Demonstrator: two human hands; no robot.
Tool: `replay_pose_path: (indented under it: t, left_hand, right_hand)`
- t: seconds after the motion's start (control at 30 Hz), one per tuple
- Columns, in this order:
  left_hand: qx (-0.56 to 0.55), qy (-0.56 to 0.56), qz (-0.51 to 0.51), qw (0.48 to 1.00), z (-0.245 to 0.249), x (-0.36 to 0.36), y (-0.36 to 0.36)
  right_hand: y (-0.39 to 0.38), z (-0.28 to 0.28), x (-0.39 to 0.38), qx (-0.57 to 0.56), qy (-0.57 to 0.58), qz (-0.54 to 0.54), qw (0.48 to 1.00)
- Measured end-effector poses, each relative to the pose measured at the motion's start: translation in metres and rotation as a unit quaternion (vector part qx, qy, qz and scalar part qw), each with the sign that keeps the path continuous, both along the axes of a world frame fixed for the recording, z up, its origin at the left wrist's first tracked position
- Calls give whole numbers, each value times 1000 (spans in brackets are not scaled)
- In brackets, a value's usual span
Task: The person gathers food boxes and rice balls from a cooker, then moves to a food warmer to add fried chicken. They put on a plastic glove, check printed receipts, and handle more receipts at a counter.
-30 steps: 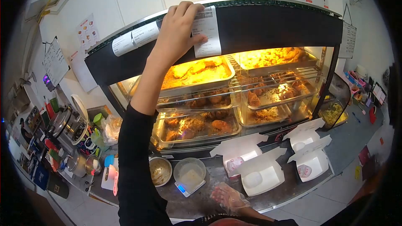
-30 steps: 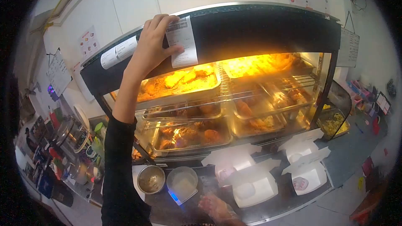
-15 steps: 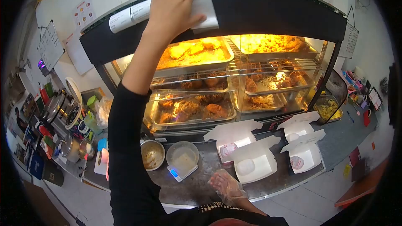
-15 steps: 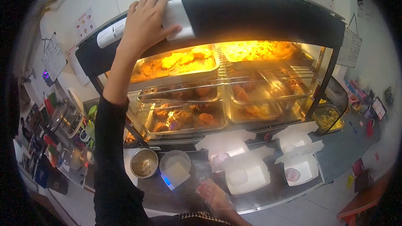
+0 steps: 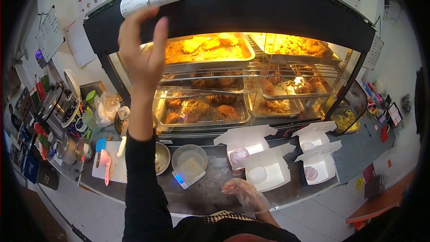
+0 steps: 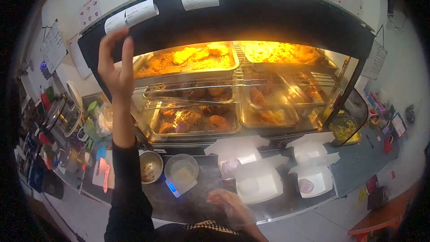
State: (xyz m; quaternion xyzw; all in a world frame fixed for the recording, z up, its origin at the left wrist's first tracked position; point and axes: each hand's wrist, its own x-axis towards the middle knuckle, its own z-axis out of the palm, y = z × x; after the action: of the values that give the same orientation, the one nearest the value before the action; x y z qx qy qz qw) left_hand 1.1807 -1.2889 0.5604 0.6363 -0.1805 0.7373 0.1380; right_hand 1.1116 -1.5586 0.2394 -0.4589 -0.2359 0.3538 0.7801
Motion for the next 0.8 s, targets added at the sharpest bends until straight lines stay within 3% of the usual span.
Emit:
replay_pose_path:
  t: [0.1,0.2,0.23,0.3,0.37,0.47,0.53,0.57,0.67,0.73,0.77,0.8]
  left_hand:
    - [-118,67,75,988,-54,-12,33]
    - [-166,89,257,948,-128,-12,79]
    - [-194,84,309,927,-154,-13,88]
    - [-212,135,403,880,-201,-23,106]
    - [-360,219,201,884,-236,-26,117]
    - [-415,269,123,861,-276,-23,134]
    - [-432,262,111,856,-276,-22,134]
    - [-441,259,103,853,-272,-23,129]
    - [-398,171,174,884,-265,-26,107]
    - [-399,170,139,890,-257,-40,72]
    - [-458,203,12,865,-266,-46,57]
    - [-455,251,-9,854,-270,-54,36]
  right_hand:
    - [-4,-14,3,-38,-152,-72,985]
    - [-5,-18,12,-110,-263,-107,953]
    - [-4,-9,8,-138,-262,-119,948]
    - [4,-20,7,-70,-226,-149,960]
    - [11,-18,8,-63,-209,-127,968]
    - [22,-14,1,-59,-149,-128,979]
    - [26,-27,1,-15,-2,-120,993]
    - [25,-25,3,-70,-84,-109,988]
    - [22,-23,-2,-59,-17,-112,992]
    - [21,-40,-2,3,-7,-109,994]
    - [18,-46,-2,35,3,-102,994]
    - [17,-30,-4,73,51,-91,992]
